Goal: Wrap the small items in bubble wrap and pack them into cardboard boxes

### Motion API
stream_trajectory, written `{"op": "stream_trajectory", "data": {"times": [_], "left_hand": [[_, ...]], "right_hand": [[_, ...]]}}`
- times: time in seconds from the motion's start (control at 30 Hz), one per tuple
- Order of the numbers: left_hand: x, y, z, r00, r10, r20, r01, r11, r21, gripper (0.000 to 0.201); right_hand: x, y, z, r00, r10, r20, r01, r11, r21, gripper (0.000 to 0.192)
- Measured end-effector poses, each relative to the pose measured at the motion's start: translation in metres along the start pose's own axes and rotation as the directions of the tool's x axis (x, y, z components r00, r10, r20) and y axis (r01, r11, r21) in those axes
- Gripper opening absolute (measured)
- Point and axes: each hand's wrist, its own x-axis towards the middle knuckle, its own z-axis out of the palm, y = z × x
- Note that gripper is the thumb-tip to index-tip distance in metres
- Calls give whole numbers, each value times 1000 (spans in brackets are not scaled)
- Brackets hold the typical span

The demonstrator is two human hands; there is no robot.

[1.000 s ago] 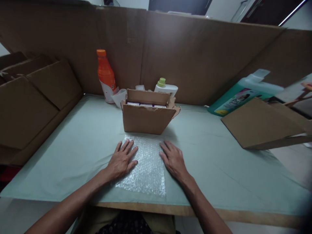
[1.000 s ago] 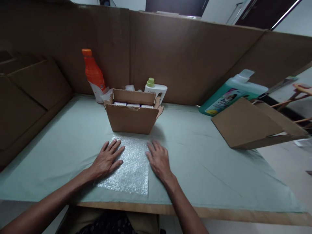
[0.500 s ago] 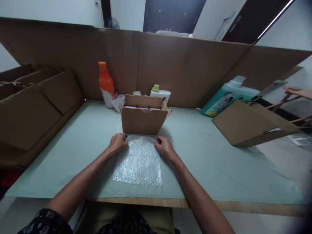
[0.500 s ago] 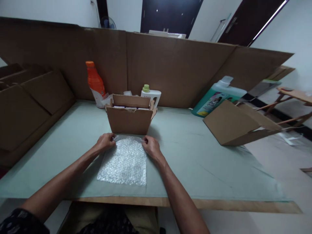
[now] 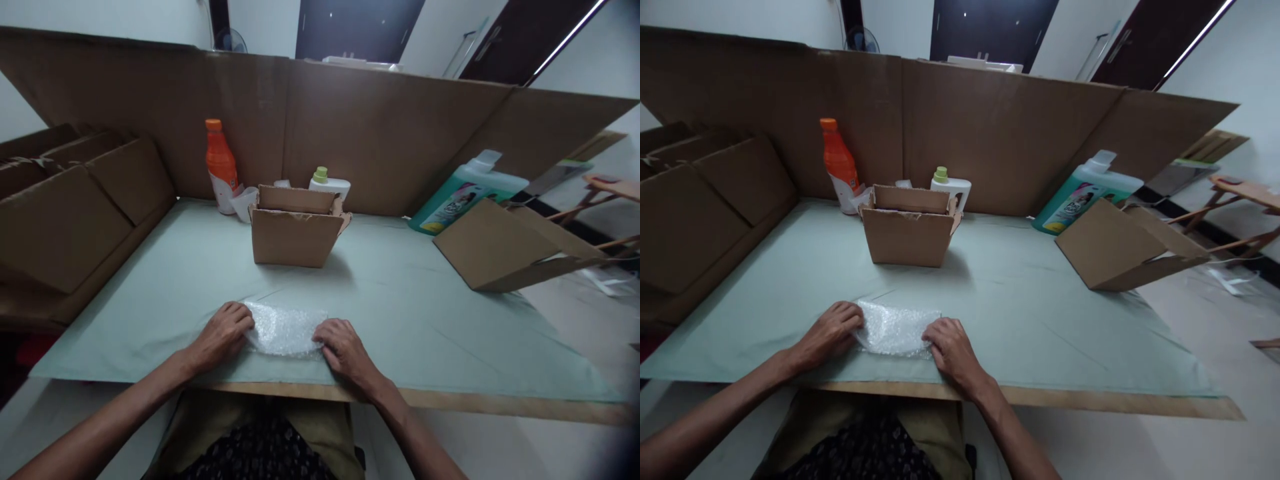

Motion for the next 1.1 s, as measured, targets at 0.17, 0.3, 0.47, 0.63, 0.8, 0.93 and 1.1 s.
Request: {"op": "stream_trajectory", "data": {"times": [0.17,0.3,0.47,0.63,0.8,0.93,1.1], "left_hand": [[-5,6,-15,994,0,110,10,996,-91,42],[-2,18,-30,997,-24,66,32,993,-112,40],[18,22,4,999,-19,26,17,998,62,41],[19,16,38,989,-32,142,15,993,118,49],[7,1,32,983,-182,-24,183,982,54,48],[-1,-14,30,876,-441,-197,462,884,74,43],[2,-2,29,837,-486,-250,469,874,-129,15]], "right_hand": [[-8,-12,-13,997,40,66,-39,999,-21,32],[-6,-24,-24,996,64,58,-63,998,-10,24],[17,-34,1,1000,29,3,-28,992,-125,27],[8,-14,18,998,-24,56,33,987,-158,34],[-15,23,1,949,259,-179,-288,944,-159,34],[-10,19,7,904,378,-200,-410,899,-154,37],[4,-2,24,877,411,-247,-399,911,100,11]]}}
